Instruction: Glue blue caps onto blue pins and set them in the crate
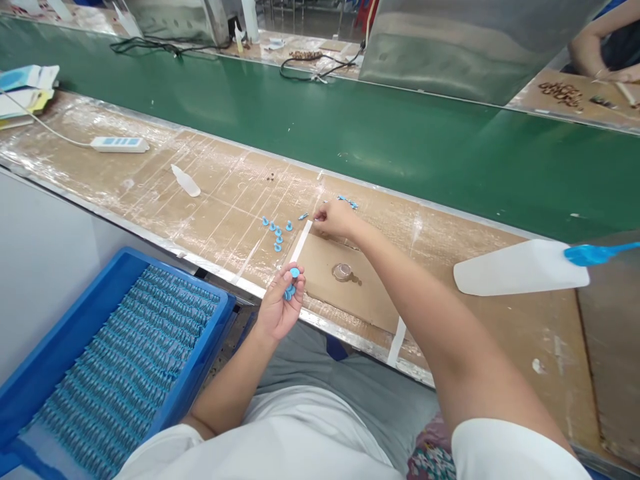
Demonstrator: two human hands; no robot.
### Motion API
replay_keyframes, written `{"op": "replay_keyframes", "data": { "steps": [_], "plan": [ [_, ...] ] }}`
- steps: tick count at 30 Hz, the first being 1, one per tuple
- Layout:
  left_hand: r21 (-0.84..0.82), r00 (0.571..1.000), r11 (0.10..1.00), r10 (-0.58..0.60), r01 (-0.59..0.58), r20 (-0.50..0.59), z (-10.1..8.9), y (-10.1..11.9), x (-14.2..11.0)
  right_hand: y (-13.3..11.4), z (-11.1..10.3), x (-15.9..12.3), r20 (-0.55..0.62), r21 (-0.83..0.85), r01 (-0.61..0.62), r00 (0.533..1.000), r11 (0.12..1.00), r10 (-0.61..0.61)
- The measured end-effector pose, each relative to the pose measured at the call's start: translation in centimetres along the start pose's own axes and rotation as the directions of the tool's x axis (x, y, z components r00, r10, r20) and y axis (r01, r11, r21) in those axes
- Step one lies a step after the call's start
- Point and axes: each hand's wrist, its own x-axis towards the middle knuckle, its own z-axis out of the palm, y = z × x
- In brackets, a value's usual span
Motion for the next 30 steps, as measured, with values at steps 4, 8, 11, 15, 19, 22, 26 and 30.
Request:
{"op": "replay_keyframes", "data": {
  "steps": [4,8,11,15,19,22,26,30],
  "plan": [
    [0.002,1.0,1.0,-0.021,0.021,0.011,-0.2,-0.2,-0.2,1.6,-1.1,-5.6,-0.099,0.578,-0.098,0.977,0.81,0.188],
    [0.017,0.999,0.999,-0.034,0.033,0.02,-0.4,-0.8,-0.4,3.6,-1.1,-12.4,-0.35,0.572,-0.097,0.869,0.814,0.349],
    [0.036,0.998,0.998,-0.053,0.052,0.023,-0.5,-1.3,-0.5,4.9,0.2,-16.4,-0.5,0.448,-0.111,0.791,0.887,0.352],
    [0.045,0.998,0.997,-0.055,0.054,0.022,-0.6,-1.8,-0.4,6.2,2.8,-19.0,-0.551,0.359,-0.107,0.778,0.927,0.303],
    [0.06,0.998,0.997,-0.051,0.049,0.031,-0.7,-2.0,-0.4,6.9,4.6,-19.4,-0.604,0.241,-0.058,0.773,0.969,0.196],
    [0.076,0.998,0.996,-0.056,0.054,0.031,-0.8,-2.2,-0.5,7.4,5.1,-19.3,-0.624,0.208,-0.043,0.764,0.977,0.166],
    [0.084,0.998,0.995,-0.061,0.059,0.024,-0.8,-2.4,-0.8,7.0,5.0,-19.2,-0.641,0.262,-0.043,0.739,0.964,0.207],
    [0.081,0.997,0.994,-0.074,0.073,0.008,-0.8,-2.8,-1.0,4.8,4.7,-18.8,-0.68,0.445,0.028,0.661,0.895,0.318]
  ]
}}
